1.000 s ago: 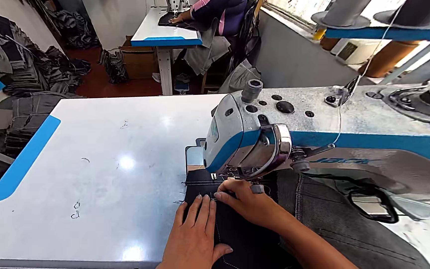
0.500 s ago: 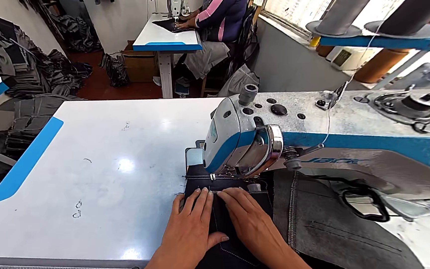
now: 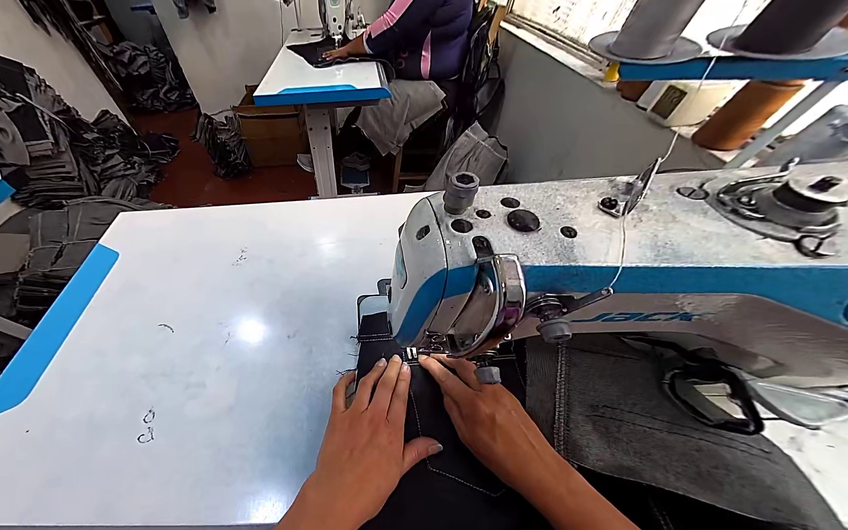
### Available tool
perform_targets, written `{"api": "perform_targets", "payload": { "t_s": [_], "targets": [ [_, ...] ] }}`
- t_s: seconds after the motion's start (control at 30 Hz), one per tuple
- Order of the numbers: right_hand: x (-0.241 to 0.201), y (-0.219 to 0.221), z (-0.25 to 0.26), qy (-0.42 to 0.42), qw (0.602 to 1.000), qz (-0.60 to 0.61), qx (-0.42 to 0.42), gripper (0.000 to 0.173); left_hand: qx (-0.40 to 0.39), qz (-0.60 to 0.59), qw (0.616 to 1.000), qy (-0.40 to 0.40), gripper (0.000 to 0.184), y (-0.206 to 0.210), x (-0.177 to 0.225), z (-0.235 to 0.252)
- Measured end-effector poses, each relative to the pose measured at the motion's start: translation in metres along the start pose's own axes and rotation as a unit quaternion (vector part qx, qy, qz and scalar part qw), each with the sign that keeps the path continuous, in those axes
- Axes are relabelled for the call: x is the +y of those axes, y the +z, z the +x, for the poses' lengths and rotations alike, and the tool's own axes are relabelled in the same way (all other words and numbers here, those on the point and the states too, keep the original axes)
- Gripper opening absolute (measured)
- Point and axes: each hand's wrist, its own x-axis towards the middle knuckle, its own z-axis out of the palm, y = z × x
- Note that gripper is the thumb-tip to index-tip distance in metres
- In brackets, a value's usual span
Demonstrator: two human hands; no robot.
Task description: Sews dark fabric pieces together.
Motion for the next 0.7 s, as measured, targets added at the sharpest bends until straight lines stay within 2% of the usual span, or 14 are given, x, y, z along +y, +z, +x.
{"api": "perform_targets", "payload": {
  "t_s": [0.37, 0.7],
  "targets": [
    [-0.0008, -0.0003, 0.0020, 0.010, 1.000, 0.022, 0.012, 0.038, 0.032, 0.006, 0.999, 0.009, 0.087, 0.0037, -0.0022, -0.0001],
    [-0.0010, -0.0004, 0.0033, 0.007, 1.000, 0.016, 0.007, 0.038, 0.021, 0.002, 1.000, 0.004, 0.087, 0.0017, -0.0024, 0.0005]
  ]
}}
